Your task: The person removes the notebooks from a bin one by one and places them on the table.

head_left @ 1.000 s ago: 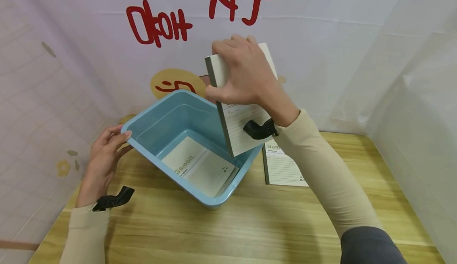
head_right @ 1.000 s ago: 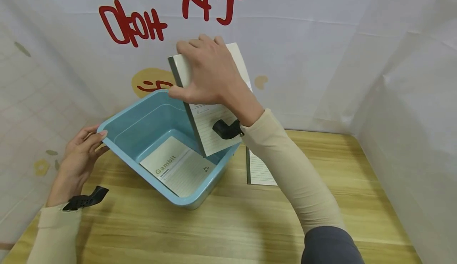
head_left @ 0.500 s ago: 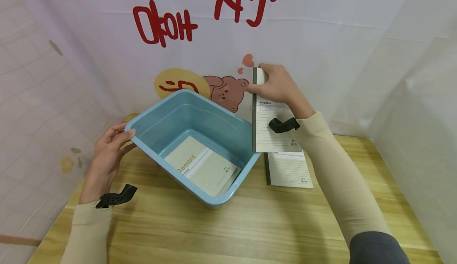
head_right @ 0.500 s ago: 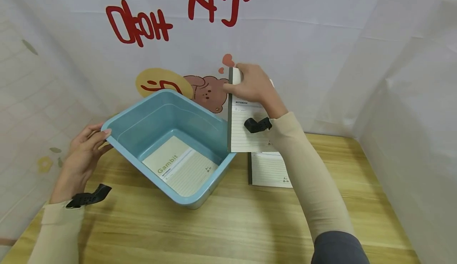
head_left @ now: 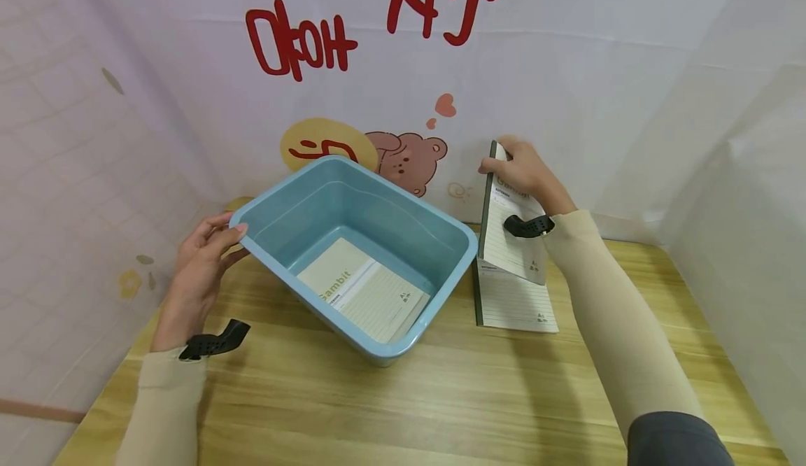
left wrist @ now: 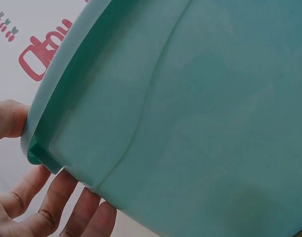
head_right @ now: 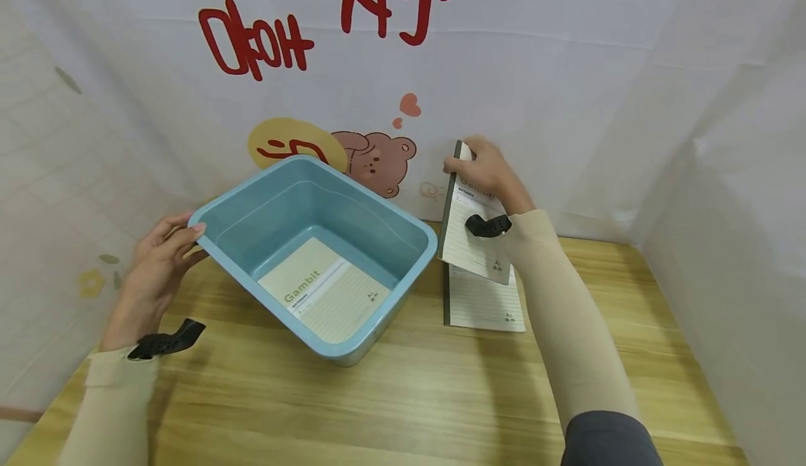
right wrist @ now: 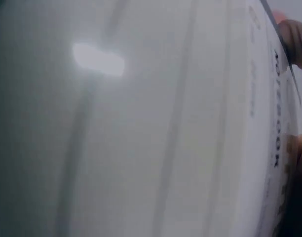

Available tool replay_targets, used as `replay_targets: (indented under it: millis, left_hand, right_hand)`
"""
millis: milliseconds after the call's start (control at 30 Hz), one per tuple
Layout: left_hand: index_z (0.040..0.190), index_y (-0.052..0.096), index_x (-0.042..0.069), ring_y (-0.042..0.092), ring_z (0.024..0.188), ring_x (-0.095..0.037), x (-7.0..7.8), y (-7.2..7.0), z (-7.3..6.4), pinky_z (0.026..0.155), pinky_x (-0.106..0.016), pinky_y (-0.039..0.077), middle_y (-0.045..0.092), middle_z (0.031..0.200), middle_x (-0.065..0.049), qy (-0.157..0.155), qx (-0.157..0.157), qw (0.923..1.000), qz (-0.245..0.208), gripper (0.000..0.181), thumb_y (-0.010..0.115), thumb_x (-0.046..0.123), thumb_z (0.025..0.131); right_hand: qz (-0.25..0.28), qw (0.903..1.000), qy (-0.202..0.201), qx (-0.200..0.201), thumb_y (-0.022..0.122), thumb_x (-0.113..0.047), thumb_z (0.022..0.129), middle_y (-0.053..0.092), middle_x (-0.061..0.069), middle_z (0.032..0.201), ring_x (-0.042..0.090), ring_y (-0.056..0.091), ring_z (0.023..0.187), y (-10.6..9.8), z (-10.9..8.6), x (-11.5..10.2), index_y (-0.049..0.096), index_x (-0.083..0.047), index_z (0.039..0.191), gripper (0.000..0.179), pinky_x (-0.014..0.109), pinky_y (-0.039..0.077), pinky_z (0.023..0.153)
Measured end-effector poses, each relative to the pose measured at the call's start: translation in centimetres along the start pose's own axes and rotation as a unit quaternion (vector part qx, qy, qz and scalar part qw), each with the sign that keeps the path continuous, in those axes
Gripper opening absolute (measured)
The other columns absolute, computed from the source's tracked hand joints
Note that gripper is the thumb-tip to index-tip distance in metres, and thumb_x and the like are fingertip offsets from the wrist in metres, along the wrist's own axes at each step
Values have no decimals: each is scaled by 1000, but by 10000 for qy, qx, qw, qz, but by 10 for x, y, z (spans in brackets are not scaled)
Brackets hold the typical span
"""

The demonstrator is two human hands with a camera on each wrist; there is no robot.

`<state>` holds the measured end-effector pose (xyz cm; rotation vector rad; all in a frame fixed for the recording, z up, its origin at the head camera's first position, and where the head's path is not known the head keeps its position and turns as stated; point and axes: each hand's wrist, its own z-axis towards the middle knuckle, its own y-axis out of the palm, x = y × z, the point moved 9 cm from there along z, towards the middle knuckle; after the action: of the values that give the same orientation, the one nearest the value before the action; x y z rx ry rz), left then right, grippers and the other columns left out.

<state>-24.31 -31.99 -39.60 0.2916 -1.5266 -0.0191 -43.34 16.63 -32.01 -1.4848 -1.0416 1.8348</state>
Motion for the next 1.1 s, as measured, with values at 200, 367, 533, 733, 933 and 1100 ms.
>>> replay_targets:
  millis: [200,367,533,733,933,1100]
  left_hand:
    - [121,60,13,63,97,-9,0,-2,-1,82,-18,58,62,112,5,14,33,10000,10,26,72,16,98]
    - [121,61,13,63,98,-8,1,-4,-2,82,-18,58,62,111,5,30,44,10000,-5,26,72,16,98]
    - [121,61,13,63,99,-9,-1,-1,0,82,-18,58,62,113,5,24,57,10000,14,27,73,16,97]
    - [122,60,14,64,97,-9,0,0,0,82,-18,58,63,111,5,23,1,10000,-4,27,72,16,98]
    - [121,61,14,64,97,-8,1,-1,0,82,-18,58,64,111,5,24,2,10000,-4,26,72,16,97]
    - [122,61,15,65,95,-6,0,-1,0,82,-18,58,64,111,6,-26,16,10000,39,27,72,17,97]
  right_hand:
    - [-157,9994,239,-212,62,-41,87,53,5,77,20,52,65,20,1,33,51,-11,85,32,29,45,58]
    - [-504,9972,184,-517,64,-41,85,46,2,69,21,48,66,42,0,46,47,-13,75,33,31,40,61]
    - [-927,9917,210,-864,64,-43,87,49,5,78,24,51,77,56,-10,64,50,-14,79,34,35,42,69]
    - [-1086,9882,235,-1051,66,-43,89,57,13,90,29,54,88,58,-22,90,55,-10,84,35,41,45,80]
    - [-1270,9814,474,-1360,66,-47,92,61,27,127,42,56,119,54,-36,120,63,1,113,52,58,47,103]
    - [-1542,9726,607,-1629,61,-51,96,44,37,150,56,40,140,46,-49,142,45,11,147,82,66,37,114]
